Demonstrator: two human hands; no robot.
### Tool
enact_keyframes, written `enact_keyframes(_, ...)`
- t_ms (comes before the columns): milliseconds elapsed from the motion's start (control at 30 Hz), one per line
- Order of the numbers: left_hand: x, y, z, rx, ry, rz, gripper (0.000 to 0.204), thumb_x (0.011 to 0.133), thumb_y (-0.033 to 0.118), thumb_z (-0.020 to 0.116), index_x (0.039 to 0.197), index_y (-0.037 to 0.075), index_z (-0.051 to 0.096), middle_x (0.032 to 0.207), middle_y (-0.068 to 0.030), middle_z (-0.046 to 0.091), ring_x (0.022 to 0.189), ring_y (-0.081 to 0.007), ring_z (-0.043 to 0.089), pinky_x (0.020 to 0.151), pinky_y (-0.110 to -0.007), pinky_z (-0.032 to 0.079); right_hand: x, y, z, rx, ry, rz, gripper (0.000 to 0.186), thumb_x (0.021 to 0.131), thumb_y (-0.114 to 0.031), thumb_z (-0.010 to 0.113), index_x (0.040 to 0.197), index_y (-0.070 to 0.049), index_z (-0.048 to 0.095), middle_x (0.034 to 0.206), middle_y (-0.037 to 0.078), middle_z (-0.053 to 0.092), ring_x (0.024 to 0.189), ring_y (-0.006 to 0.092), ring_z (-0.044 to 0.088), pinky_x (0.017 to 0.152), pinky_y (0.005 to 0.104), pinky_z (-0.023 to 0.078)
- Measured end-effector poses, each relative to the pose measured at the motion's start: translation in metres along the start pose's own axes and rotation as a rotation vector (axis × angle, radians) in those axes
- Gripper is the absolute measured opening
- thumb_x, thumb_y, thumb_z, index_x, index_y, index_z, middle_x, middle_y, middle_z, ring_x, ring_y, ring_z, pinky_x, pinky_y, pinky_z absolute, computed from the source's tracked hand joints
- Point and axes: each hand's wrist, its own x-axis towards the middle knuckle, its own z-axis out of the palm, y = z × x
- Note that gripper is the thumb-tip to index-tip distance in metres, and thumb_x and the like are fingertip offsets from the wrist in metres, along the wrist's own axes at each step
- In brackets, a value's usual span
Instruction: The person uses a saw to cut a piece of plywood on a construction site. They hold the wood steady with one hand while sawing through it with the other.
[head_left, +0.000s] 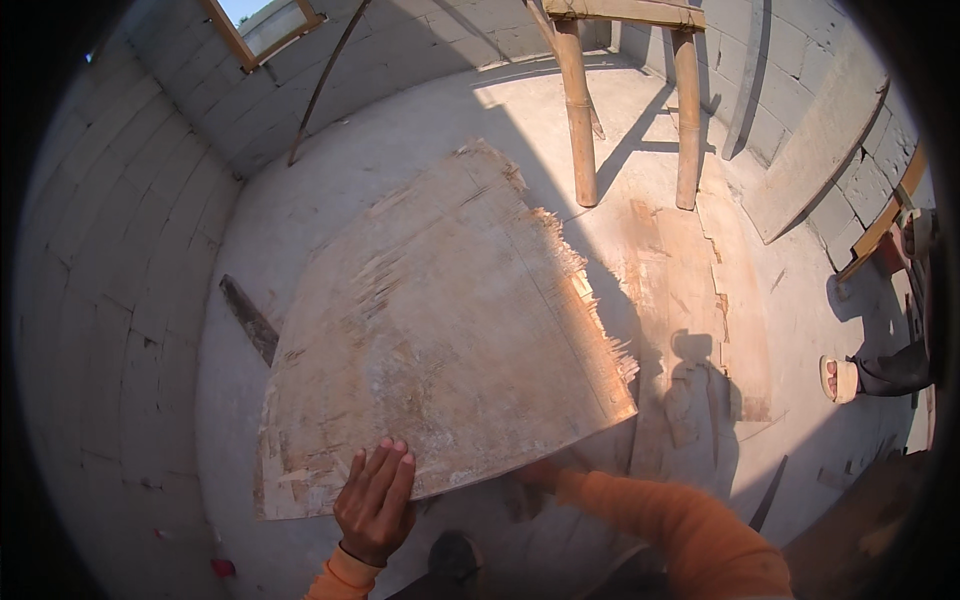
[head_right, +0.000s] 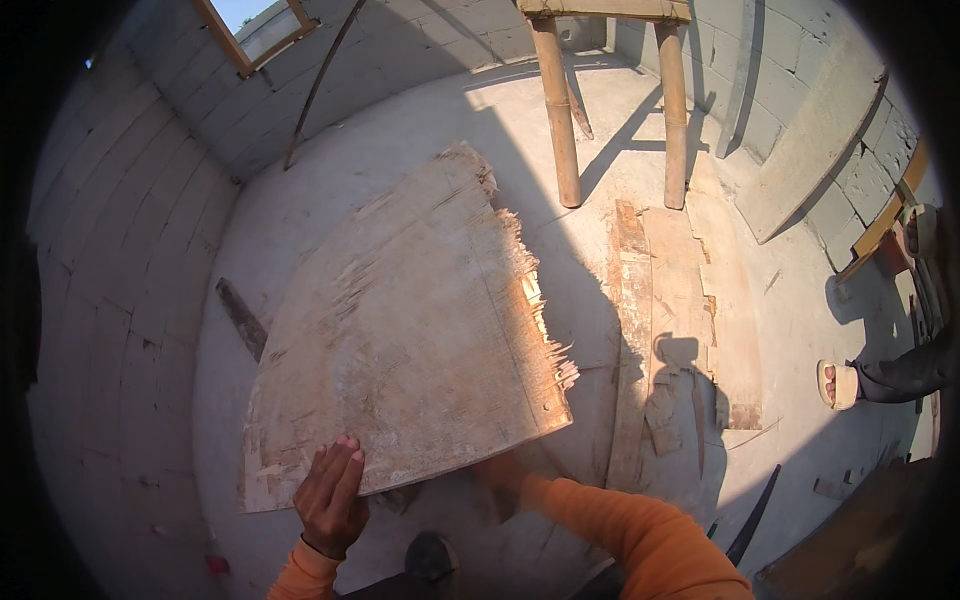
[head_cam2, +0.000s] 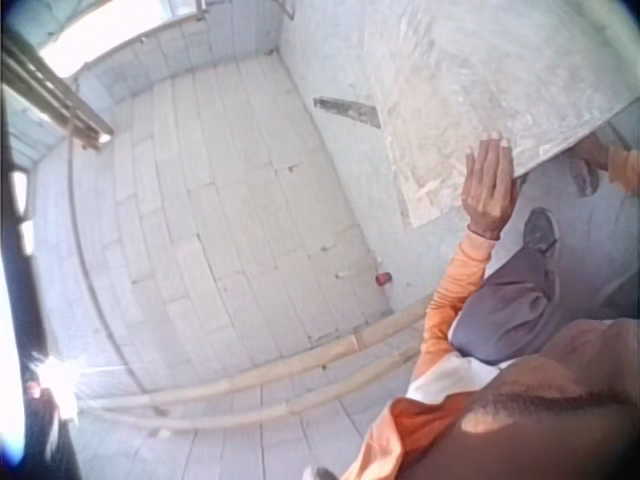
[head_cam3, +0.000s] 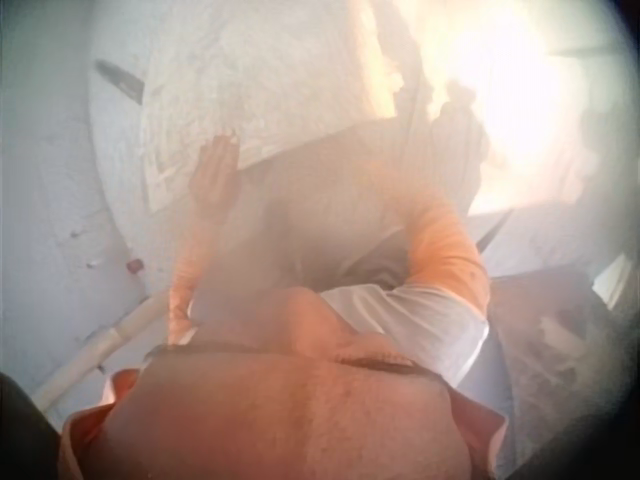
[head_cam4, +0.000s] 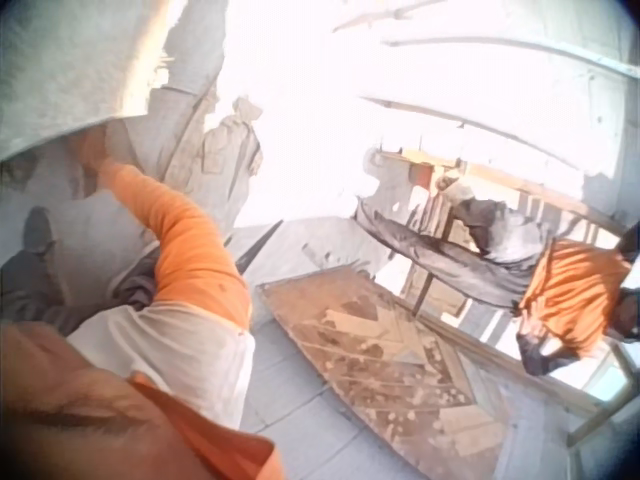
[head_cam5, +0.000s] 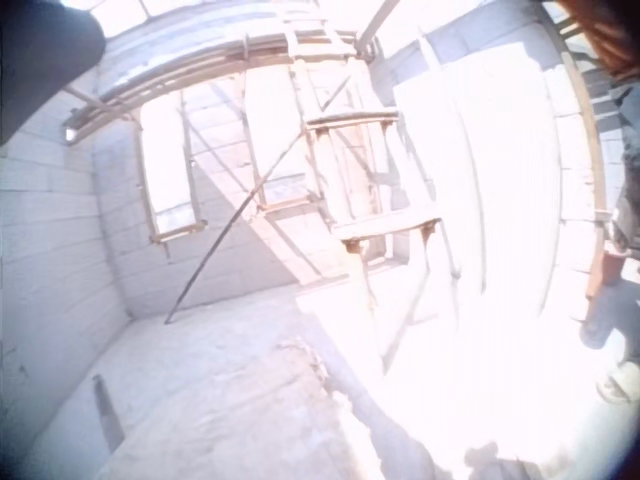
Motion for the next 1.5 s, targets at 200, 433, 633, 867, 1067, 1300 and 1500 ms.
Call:
enact_keyframes(200,-0.018,0.002,0.014,-0.041,-0.052,0.003,0.043,0.084,-0.01,0.061,0.125,0.0,0.07,0.128,-0.0208,0.072,0.123,-0.0374,0.069,0.11,-0.054,0.049,-0.003,0.006,-0.004,-0.198,-0.056,-0.031,0.053,0.101,-0.039,0.065,0.139,-0.003,0.061,0.141,0.021,0.061,0.133,0.0333,0.056,0.111,0.0488,0.043)
enact_keyframes(433,-0.095,0.009,0.089,-0.072,-0.077,-0.005,0.029,0.093,0.012,0.07,0.122,0.01,0.073,0.13,-0.0116,0.072,0.127,-0.0311,0.066,0.114,-0.057,0.043,-0.042,0.043,-0.08,-0.243,-0.066,0.037,0.053,0.102,-0.041,0.063,0.138,-0.001,0.061,0.137,0.021,0.063,0.127,0.0323,0.06,0.107,0.0471,0.047)
enact_keyframes(633,-0.153,0.008,0.148,-0.046,-0.124,0.014,0.033,0.096,0.016,0.063,0.128,0.015,0.072,0.139,-0.0077,0.068,0.134,-0.0267,0.061,0.12,-0.058,0.036,-0.036,0.041,-0.182,0.402,0.316,0.36,0.054,0.104,-0.042,0.061,0.137,0.001,0.061,0.131,0.019,0.066,0.12,0.0278,0.063,0.101,0.0421,0.051)
enact_keyframes(867,-0.168,0.004,0.175,0.004,-0.197,0.097,0.042,0.099,0.022,0.058,0.14,0.019,0.065,0.152,-0.0089,0.057,0.144,-0.0259,0.051,0.125,-0.057,0.029,0.043,-0.019,-0.188,0.351,0.457,0.383,0.074,0.101,-0.049,0.065,0.136,0.015,0.055,0.116,0.022,0.07,0.106,0.0285,0.067,0.092,0.0392,0.053)
enact_keyframes(1067,-0.157,-0.016,0.161,-0.259,-0.431,0.101,0.054,0.101,0.039,0.063,0.149,0.016,0.055,0.157,-0.0101,0.05,0.147,-0.0277,0.047,0.125,-0.057,0.026,0.051,-0.048,-0.164,0.162,0.682,0.479,0.067,0.098,-0.037,0.073,0.132,0.018,0.059,0.122,0.026,0.069,0.114,0.0301,0.065,0.1,0.0398,0.05)
enact_keyframes(1300,-0.225,-0.179,0.11,0.424,0.065,-1.316,0.066,0.104,0.041,0.056,0.143,-0.011,0.05,0.146,-0.0314,0.052,0.138,-0.0474,0.047,0.121,-0.059,0.027,0.054,-0.048,-0.15,0.368,0.619,0.432,0.057,0.099,-0.032,0.071,0.125,0.019,0.063,0.113,0.023,0.072,0.103,0.027,0.066,0.093,0.0382,0.05)
enact_keyframes(1500,-0.29,-0.253,0.122,-0.121,-0.313,-1.674,0.084,0.105,0.063,0.038,0.122,-0.015,0.066,0.126,-0.0376,0.064,0.123,-0.0542,0.058,0.113,-0.054,0.04,0.055,-0.047,-0.153,0.323,0.709,0.427,0.038,0.1,-0.026,0.07,0.104,0.013,0.068,0.094,0.013,0.07,0.085,0.0201,0.059,0.08,0.037,0.049)
